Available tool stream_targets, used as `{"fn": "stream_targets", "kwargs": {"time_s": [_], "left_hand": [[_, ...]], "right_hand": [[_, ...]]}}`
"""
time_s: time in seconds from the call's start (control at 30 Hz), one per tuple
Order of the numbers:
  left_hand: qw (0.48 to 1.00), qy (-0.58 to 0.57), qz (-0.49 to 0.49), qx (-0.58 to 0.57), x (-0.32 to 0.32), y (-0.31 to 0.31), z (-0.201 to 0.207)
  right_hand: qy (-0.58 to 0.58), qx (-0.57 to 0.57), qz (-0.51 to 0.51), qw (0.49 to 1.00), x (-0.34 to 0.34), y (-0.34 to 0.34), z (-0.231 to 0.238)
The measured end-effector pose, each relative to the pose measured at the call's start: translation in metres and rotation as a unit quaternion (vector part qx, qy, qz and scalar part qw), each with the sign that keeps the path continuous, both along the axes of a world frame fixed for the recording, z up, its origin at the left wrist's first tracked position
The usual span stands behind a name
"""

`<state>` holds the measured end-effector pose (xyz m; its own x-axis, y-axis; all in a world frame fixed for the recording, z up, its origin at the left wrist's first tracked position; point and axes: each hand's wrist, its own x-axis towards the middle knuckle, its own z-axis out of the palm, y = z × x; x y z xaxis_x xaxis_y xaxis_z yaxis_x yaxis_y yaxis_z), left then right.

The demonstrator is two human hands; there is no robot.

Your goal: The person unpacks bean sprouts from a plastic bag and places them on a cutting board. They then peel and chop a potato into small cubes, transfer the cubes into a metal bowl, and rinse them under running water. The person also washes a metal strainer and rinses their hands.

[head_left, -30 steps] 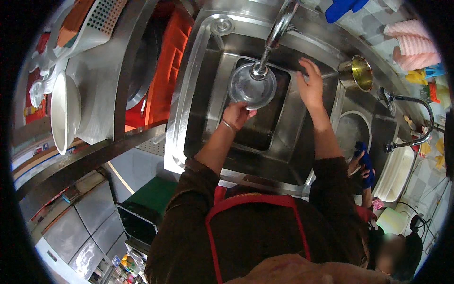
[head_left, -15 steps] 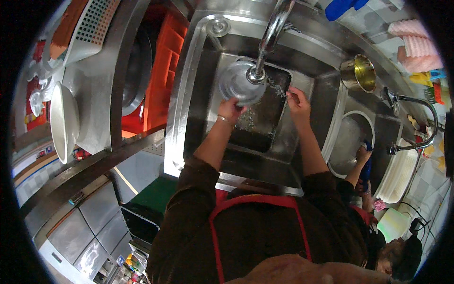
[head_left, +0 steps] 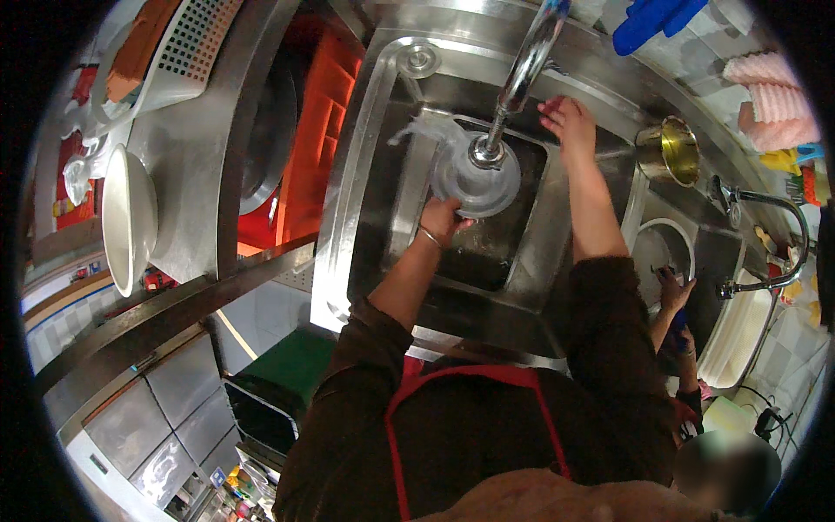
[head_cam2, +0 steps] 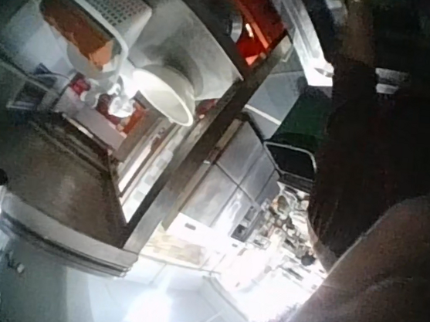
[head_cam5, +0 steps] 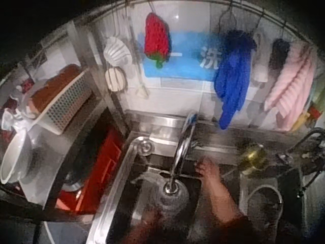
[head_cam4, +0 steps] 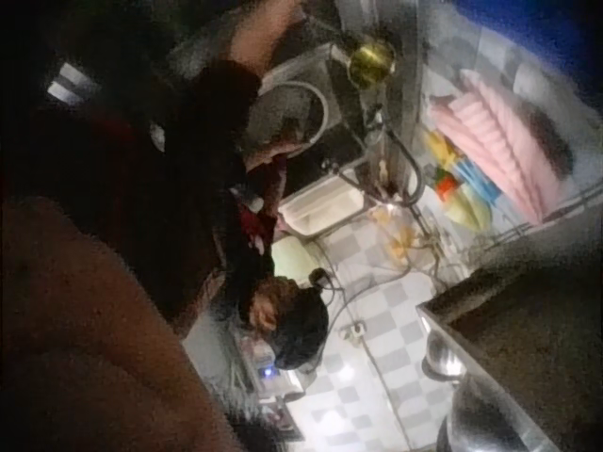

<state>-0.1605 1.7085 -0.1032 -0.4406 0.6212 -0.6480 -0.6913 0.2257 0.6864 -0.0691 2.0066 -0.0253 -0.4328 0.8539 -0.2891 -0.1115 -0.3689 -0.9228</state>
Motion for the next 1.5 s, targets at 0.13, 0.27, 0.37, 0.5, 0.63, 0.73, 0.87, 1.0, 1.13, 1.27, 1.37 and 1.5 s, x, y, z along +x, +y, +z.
{"fn": "stream_targets", "kwargs": {"time_s": [0.13, 0.27, 0.37, 0.5, 0.63, 0.73, 0.87, 1.0, 1.13, 1.27, 1.37, 1.5], "left_hand": [[0.994, -0.091, 0.058, -0.031, -0.001, -0.007, 0.005], [0.995, -0.070, 0.075, -0.021, -0.002, -0.016, 0.015], [0.995, -0.067, 0.067, 0.007, 0.000, -0.024, 0.019], [0.997, -0.048, 0.059, 0.009, 0.002, -0.038, 0.023], [0.998, 0.065, 0.023, -0.011, 0.007, -0.059, 0.039], [0.946, 0.285, -0.099, -0.121, 0.017, -0.073, 0.063], [0.722, 0.584, -0.322, -0.186, 0.041, -0.086, 0.105], [0.614, 0.739, -0.275, -0.038, 0.046, -0.112, 0.146], [0.666, 0.734, -0.111, -0.072, 0.025, -0.121, 0.187], [0.885, 0.413, 0.210, 0.033, -0.005, -0.115, 0.246], [0.869, 0.227, 0.359, 0.253, -0.037, -0.117, 0.289], [0.850, 0.133, 0.440, 0.256, -0.088, -0.127, 0.318]], "right_hand": [[-0.023, 0.047, -0.015, 0.999, -0.041, 0.038, 0.011], [-0.094, 0.047, 0.014, 0.994, -0.063, 0.055, 0.023], [-0.123, 0.109, 0.036, 0.986, -0.065, 0.056, 0.031], [-0.153, 0.176, 0.075, 0.969, -0.061, 0.059, 0.034], [-0.047, 0.101, 0.052, 0.992, -0.014, 0.018, -0.014], [-0.092, -0.226, 0.089, 0.966, 0.027, -0.066, -0.082], [0.242, -0.390, 0.194, 0.867, 0.078, -0.207, -0.123], [0.300, -0.443, 0.146, 0.832, 0.065, -0.255, -0.109], [0.122, -0.437, 0.197, 0.869, 0.062, -0.233, -0.078], [0.053, -0.354, 0.283, 0.890, 0.075, -0.207, -0.060], [0.034, -0.333, 0.281, 0.899, 0.095, -0.200, -0.063], [0.044, -0.327, 0.253, 0.909, 0.118, -0.193, -0.086]]}}
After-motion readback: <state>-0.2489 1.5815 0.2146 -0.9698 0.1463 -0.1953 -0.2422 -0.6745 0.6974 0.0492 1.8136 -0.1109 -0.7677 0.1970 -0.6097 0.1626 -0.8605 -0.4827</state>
